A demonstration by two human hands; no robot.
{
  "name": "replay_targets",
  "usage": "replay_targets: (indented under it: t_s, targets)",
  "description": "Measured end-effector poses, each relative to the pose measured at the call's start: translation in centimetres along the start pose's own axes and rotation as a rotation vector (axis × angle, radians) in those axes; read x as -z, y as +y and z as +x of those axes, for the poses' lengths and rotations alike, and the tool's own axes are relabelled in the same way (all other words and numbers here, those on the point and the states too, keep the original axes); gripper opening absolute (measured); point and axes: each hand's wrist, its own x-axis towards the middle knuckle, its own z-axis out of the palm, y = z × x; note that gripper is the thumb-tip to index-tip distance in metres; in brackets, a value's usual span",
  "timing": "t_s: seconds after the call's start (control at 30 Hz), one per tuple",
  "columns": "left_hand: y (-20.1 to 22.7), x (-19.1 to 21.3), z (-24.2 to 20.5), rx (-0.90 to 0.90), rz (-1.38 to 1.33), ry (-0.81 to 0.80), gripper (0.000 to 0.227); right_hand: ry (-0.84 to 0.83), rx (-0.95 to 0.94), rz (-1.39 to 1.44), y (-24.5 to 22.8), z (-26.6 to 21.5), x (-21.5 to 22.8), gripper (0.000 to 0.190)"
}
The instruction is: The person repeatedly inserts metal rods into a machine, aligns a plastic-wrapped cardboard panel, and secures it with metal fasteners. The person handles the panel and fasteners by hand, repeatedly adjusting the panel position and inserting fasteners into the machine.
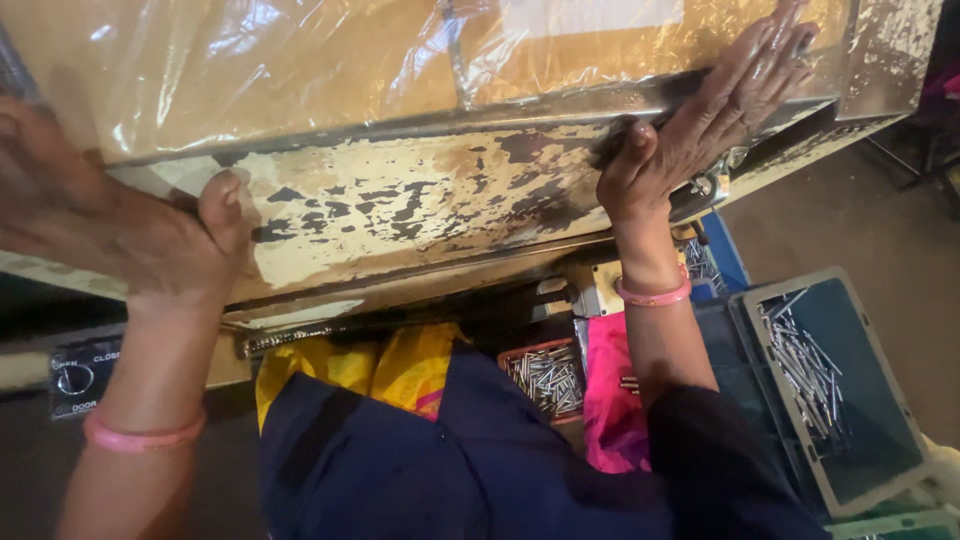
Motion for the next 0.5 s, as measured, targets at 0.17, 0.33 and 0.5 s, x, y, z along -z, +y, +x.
replay_targets:
  t_s: [0.17, 0.33, 0.5]
  targets:
    - [1.7, 0.9, 2.2, 0.078, 0.221, 0.091, 0.098, 0.016, -0.005, 0.007, -0.1, -0.1, 0.2, 0.085]
    - [2.2, 2.1, 3.2, 0.08, 0.376, 0.121, 0.093, 0.09, 0.044, 0.061, -0.5, -0.1, 0.3, 0.081]
    - [2.4, 4.8, 3.6, 0.182, 0.236, 0.088, 0.091, 0.089, 0.033, 0.044, -0.5, -0.6, 0.2, 0.08]
